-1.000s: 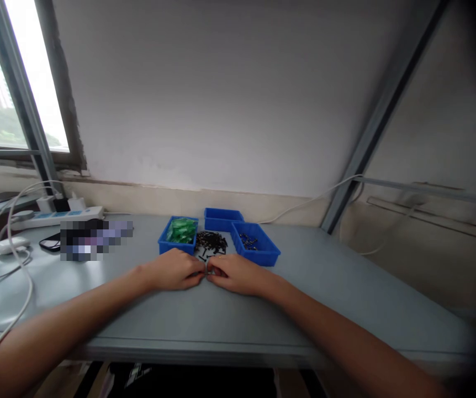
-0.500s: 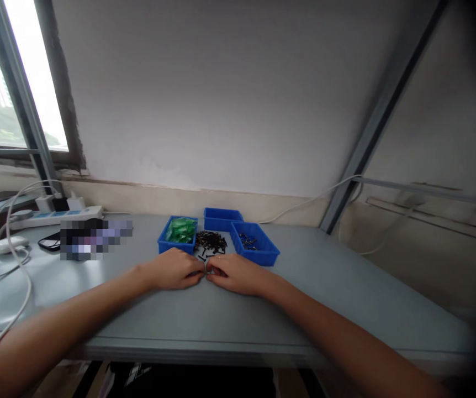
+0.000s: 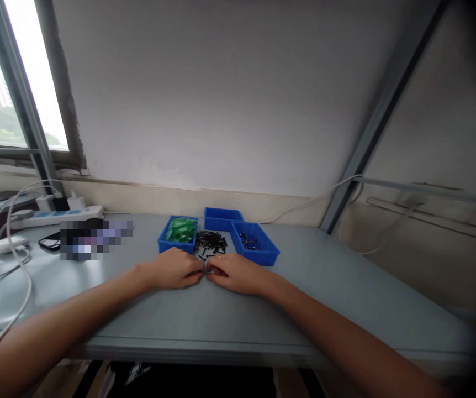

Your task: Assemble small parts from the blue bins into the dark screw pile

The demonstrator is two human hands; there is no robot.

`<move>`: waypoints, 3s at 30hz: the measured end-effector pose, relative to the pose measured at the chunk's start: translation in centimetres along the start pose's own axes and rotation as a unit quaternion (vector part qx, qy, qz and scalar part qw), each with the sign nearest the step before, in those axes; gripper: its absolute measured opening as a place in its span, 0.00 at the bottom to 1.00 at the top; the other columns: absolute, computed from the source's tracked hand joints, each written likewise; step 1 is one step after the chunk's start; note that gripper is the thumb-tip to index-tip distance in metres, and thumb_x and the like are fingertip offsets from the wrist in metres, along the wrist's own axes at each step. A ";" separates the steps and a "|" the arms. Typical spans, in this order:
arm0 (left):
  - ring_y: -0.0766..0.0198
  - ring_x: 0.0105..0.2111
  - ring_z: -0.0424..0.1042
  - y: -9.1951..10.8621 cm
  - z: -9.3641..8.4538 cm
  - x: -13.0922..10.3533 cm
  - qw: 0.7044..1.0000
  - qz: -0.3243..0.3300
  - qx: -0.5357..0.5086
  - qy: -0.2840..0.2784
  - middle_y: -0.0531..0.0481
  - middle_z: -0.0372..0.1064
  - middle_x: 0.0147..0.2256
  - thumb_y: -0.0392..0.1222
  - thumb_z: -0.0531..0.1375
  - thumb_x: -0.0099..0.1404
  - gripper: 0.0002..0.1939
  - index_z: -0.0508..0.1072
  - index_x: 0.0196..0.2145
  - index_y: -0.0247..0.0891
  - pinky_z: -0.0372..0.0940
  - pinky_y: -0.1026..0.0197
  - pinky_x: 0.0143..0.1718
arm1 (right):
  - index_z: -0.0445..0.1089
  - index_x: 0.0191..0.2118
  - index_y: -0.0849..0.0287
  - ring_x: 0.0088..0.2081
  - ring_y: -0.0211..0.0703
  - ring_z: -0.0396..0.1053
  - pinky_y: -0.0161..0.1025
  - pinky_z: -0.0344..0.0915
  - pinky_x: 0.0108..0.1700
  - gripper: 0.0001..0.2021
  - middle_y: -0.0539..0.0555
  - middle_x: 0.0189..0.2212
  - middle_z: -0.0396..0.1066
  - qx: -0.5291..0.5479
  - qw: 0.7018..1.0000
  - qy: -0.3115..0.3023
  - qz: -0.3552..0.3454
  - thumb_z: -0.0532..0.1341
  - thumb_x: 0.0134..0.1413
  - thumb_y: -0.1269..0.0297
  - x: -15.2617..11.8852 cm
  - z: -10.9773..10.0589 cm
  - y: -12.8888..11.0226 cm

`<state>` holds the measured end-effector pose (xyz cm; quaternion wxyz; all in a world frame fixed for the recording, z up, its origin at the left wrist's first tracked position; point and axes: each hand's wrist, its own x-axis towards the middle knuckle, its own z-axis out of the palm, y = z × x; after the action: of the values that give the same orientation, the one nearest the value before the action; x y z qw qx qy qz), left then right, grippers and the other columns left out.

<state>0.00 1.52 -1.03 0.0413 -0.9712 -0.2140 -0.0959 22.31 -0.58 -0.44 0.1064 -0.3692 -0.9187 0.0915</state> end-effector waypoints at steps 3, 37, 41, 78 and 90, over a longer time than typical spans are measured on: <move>0.60 0.29 0.74 0.0 0.0 0.0 1.000 -0.003 0.004 -0.002 0.49 0.74 0.29 0.36 0.56 0.69 0.08 0.73 0.33 0.37 0.63 0.62 0.30 | 0.71 0.35 0.59 0.33 0.42 0.67 0.37 0.58 0.34 0.05 0.52 0.32 0.72 -0.005 1.000 -0.001 0.000 0.60 0.63 0.66 0.0 0.0 0.0; 0.60 0.31 0.74 -0.3 0.3 -0.1 0.999 0.022 -0.008 0.044 0.48 0.74 0.31 0.37 0.54 0.71 0.09 0.73 0.35 0.37 0.64 0.62 0.31 | 0.73 0.38 0.61 0.39 0.47 0.72 0.40 0.64 0.41 0.07 0.58 0.37 0.77 -0.016 1.000 -0.014 0.002 0.58 0.64 0.67 0.1 0.0 -0.2; 0.60 0.31 0.73 -0.3 0.3 0.0 0.999 0.022 -0.012 0.037 0.48 0.74 0.31 0.36 0.55 0.71 0.08 0.73 0.35 0.37 0.64 0.62 0.31 | 0.72 0.38 0.62 0.39 0.48 0.72 0.40 0.63 0.40 0.06 0.58 0.38 0.76 -0.015 1.000 -0.019 0.007 0.59 0.64 0.67 0.1 -0.1 -0.3; 0.61 0.28 0.73 0.1 0.0 0.0 1.000 0.006 -0.003 0.012 0.50 0.74 0.30 0.34 0.58 0.66 0.04 0.72 0.33 0.37 0.61 0.62 0.28 | 0.62 0.31 0.57 0.30 0.40 0.65 0.36 0.55 0.31 0.09 0.49 0.28 0.68 0.008 1.000 0.006 0.011 0.61 0.62 0.66 0.0 0.0 -0.2; 0.60 0.28 0.73 0.1 -0.1 0.0 1.000 0.004 0.004 0.006 0.49 0.74 0.30 0.35 0.58 0.66 0.05 0.72 0.33 0.38 0.60 0.62 0.27 | 0.65 0.31 0.59 0.32 0.41 0.65 0.37 0.56 0.34 0.08 0.51 0.30 0.70 -0.007 1.000 -0.002 -0.004 0.60 0.64 0.68 0.1 0.0 -0.3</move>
<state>0.01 1.37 -0.94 0.0470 -0.9714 -0.2102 -0.1002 22.08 -0.72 -0.32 0.1022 -0.3659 -0.9211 0.0853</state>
